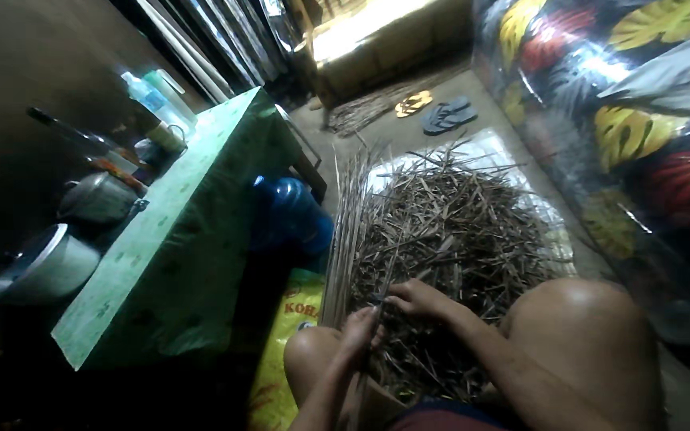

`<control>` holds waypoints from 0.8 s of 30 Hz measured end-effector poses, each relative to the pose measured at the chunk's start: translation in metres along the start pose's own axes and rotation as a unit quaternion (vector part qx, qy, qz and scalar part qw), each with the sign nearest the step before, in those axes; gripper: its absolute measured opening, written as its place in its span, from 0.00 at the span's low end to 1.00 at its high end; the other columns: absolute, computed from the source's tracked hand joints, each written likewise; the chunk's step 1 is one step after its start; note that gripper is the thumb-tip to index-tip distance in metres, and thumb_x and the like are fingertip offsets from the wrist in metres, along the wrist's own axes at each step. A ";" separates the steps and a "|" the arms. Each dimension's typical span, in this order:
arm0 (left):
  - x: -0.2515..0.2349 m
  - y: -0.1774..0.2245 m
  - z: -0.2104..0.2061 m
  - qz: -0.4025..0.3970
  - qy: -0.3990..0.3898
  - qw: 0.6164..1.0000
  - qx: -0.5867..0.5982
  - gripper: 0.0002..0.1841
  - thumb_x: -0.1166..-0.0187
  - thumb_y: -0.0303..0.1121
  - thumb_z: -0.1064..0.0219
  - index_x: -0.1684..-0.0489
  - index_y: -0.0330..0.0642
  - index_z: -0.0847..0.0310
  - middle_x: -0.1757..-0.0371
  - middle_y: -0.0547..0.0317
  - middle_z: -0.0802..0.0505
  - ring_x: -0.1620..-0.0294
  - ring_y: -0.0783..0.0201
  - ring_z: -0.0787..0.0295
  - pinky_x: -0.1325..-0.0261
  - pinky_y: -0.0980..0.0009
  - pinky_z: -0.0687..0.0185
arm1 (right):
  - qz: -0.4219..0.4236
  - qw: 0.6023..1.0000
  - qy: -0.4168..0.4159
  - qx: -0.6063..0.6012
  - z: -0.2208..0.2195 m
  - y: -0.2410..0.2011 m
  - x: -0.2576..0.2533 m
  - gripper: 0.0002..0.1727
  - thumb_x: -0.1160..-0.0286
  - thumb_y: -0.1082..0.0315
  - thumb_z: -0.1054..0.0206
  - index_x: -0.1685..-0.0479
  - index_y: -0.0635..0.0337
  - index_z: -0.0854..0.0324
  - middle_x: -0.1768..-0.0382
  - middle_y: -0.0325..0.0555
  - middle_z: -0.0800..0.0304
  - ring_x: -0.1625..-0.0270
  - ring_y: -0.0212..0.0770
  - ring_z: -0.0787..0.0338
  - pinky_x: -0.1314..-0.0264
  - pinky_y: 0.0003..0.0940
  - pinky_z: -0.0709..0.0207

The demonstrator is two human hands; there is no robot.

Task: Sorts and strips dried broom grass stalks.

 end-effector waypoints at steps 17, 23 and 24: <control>0.008 -0.007 0.004 0.001 0.002 0.999 -0.054 0.17 0.04 0.36 0.54 0.46 0.31 0.23 0.82 0.63 0.21 0.88 0.74 0.26 0.83 0.79 0.27 | -0.098 0.990 0.030 -0.094 0.025 0.022 0.009 0.22 0.07 0.60 0.48 0.45 0.72 0.16 0.53 0.65 0.12 0.50 0.55 0.12 0.38 0.54 0.24; 0.010 -0.007 0.002 -0.040 0.023 0.991 -0.122 0.16 0.05 0.35 0.49 0.45 0.30 0.19 0.80 0.61 0.17 0.84 0.71 0.21 0.78 0.76 0.21 | -0.127 0.992 0.000 0.005 0.003 0.014 0.002 0.23 0.07 0.55 0.49 0.41 0.66 0.16 0.50 0.64 0.10 0.42 0.62 0.11 0.36 0.64 0.24; 0.010 -0.009 0.002 -0.045 0.022 0.991 -0.125 0.16 0.05 0.35 0.49 0.44 0.30 0.19 0.79 0.60 0.16 0.84 0.71 0.21 0.78 0.76 0.21 | -0.136 0.991 0.015 0.012 0.008 0.020 0.001 0.23 0.08 0.54 0.49 0.43 0.65 0.16 0.50 0.64 0.10 0.43 0.63 0.11 0.37 0.65 0.24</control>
Point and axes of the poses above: each hand's wrist, its own x-axis away from the middle knuckle, its own z-axis out of the back of the hand, y = z × x, the point moved 7 cm from there along -x, towards the middle knuckle
